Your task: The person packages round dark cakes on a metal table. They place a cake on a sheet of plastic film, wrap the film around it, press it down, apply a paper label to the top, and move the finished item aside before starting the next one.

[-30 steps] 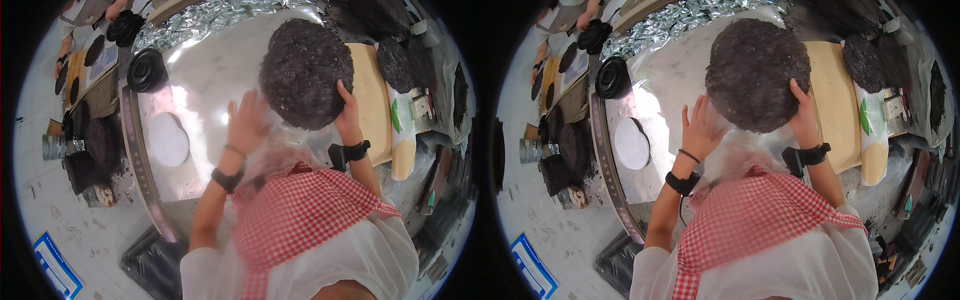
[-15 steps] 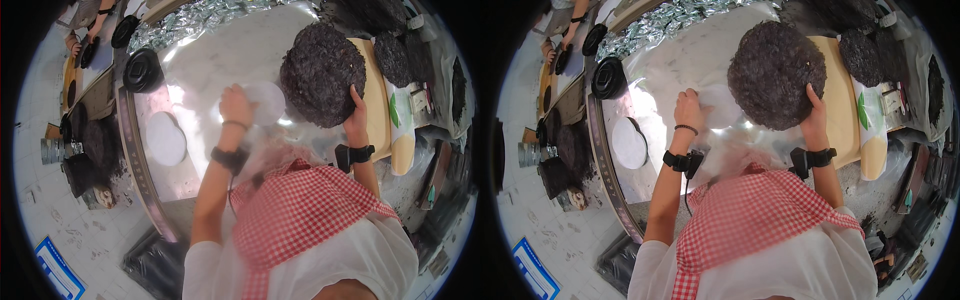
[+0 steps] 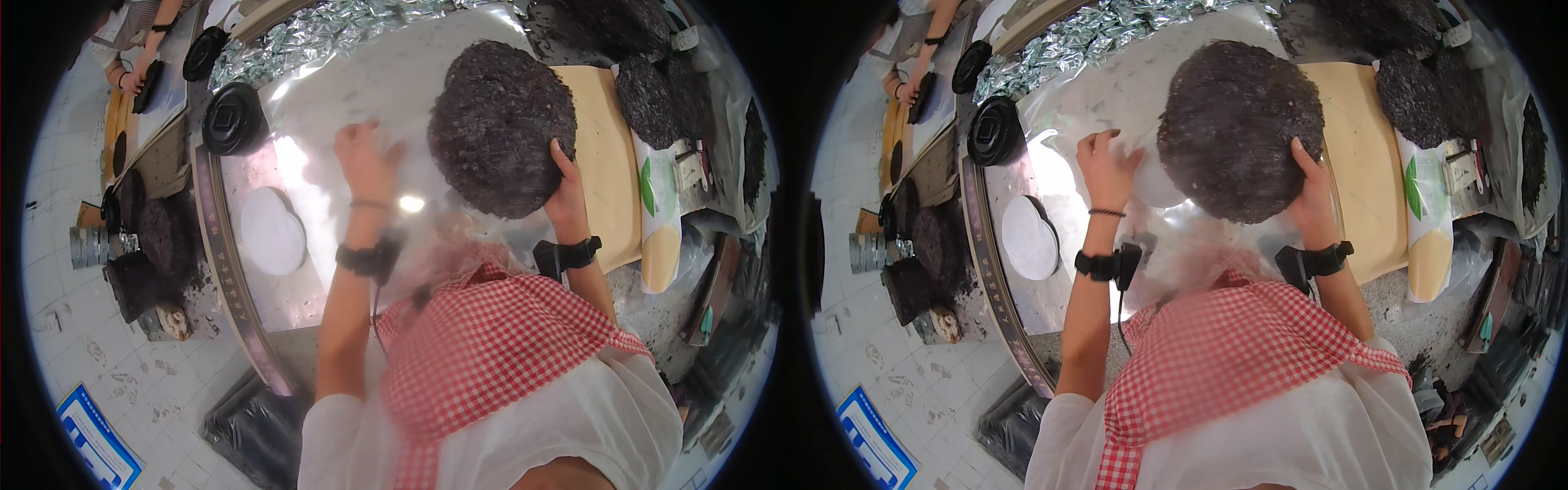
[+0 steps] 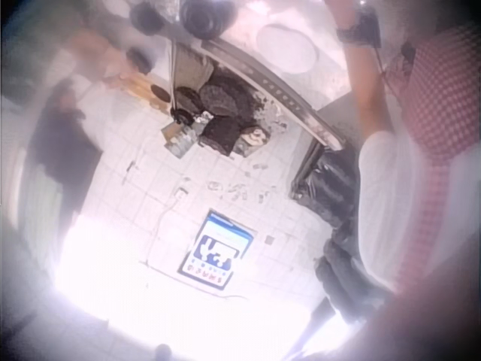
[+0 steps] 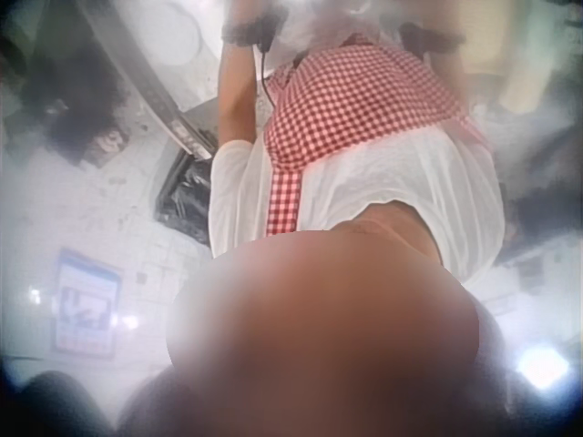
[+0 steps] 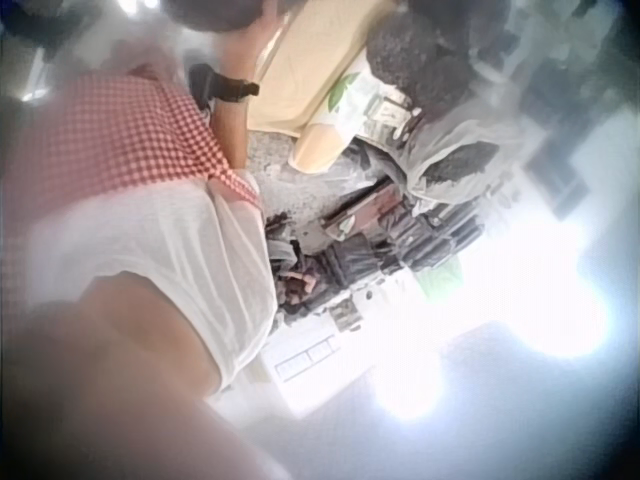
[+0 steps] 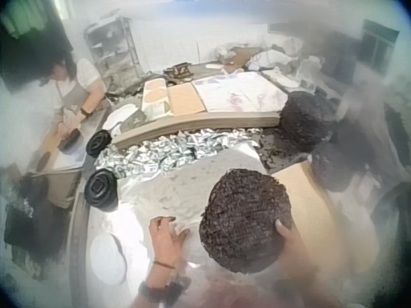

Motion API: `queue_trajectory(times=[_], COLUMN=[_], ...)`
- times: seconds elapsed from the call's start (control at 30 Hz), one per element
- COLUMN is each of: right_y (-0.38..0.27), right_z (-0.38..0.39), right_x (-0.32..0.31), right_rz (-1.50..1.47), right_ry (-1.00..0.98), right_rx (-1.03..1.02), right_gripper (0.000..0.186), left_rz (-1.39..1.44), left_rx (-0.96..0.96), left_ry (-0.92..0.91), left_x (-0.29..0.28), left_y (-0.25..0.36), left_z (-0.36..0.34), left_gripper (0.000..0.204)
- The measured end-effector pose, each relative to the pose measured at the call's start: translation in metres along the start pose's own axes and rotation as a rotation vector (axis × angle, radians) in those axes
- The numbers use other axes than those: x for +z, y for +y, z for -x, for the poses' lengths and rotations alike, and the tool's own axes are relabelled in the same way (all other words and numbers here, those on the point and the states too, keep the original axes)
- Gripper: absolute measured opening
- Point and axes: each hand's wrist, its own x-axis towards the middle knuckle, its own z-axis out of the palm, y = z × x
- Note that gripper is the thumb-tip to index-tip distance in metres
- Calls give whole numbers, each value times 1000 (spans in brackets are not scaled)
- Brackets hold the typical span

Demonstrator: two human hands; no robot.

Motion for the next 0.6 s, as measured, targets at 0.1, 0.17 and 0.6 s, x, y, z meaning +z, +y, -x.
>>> queue_trajectory(times=[0.1, 0.17, 0.6], right_y=[4, 13, -26], right_z=[2, 7, -18], right_x=[15, 34, -26], right_rz=[24, -7, -317], right_ry=[-70, -55, 94], right_rx=[59, 83, -69], right_gripper=[38, 36, 45], left_rz=[807, 1227, 570], left_rx=[-230, -408, -443], left_ry=[-138, -302, -140], left_x=[-16, -18, -20], left_y=[24, 34, -35], left_z=[23, 35, 60], left_gripper=[48, 48, 62])
